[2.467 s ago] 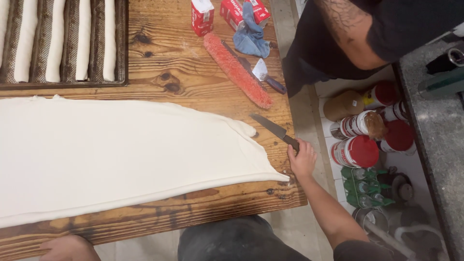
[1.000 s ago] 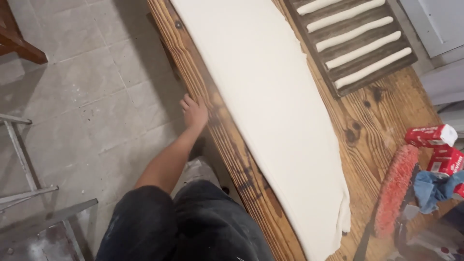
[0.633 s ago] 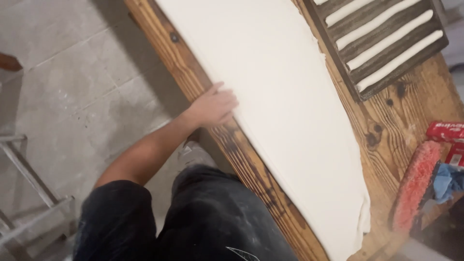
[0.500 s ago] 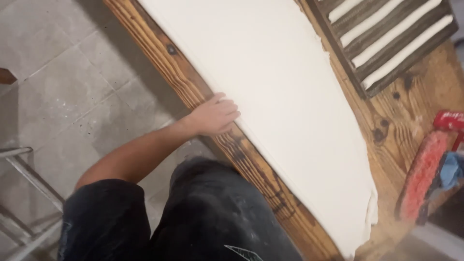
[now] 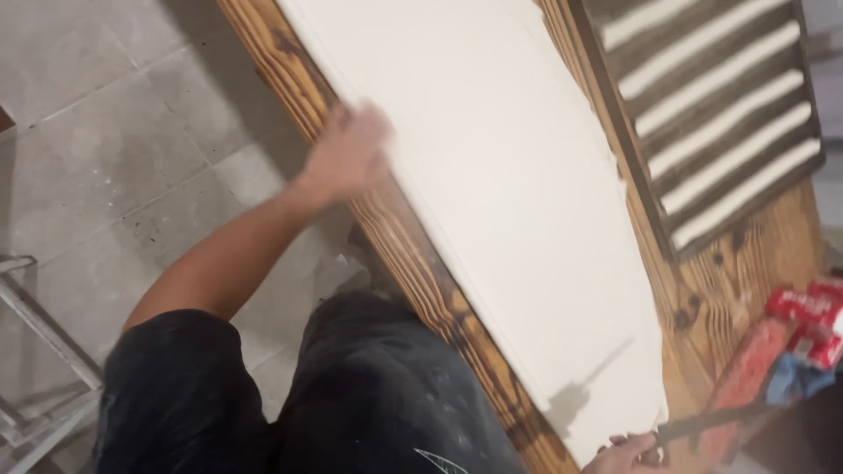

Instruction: Cutting strips of dough and rolling them into breadsticks on a wooden workbench

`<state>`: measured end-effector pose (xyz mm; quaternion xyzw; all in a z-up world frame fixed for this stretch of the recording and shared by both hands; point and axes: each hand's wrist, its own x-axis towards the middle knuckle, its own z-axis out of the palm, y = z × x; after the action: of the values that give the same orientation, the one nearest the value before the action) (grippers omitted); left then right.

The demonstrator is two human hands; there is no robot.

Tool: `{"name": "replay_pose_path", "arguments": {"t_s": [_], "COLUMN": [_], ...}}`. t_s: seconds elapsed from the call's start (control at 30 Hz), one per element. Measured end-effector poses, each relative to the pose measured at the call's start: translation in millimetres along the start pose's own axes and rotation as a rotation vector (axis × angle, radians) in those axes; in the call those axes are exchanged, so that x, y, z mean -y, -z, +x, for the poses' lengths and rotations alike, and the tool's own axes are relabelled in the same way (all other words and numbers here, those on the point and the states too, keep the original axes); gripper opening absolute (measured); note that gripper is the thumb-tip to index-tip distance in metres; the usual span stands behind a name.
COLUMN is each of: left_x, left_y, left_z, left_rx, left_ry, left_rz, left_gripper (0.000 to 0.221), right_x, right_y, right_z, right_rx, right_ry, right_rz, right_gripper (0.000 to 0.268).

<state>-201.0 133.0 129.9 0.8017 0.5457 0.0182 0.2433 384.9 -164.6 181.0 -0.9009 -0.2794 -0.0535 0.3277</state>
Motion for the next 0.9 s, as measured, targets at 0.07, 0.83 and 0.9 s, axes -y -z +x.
{"name": "replay_pose_path", "arguments": {"t_s": [0.07, 0.83, 0.9], "left_x": [56.7, 361.1, 356.5], "left_y": [17.6, 81.7, 86.2], "left_z": [3.0, 109.8, 106.2], "left_rx": [-0.389, -0.940, -0.869], "left_ry": [0.323, 0.844, 0.848], "left_rz": [-0.015, 0.010, -0.071], "left_gripper": [0.048, 0.045, 0.054], "right_x": [65.9, 730.7, 746.1], "right_y": [-29.4, -429.6, -453.8], "right_z": [-7.4, -349.5, -369.3], "right_rx": [0.234, 1.362, 1.338], "right_ry": [-0.012, 1.392, 1.434], "right_rz": [0.212, -0.231, -0.203], "right_gripper": [0.056, 0.062, 0.061]}}
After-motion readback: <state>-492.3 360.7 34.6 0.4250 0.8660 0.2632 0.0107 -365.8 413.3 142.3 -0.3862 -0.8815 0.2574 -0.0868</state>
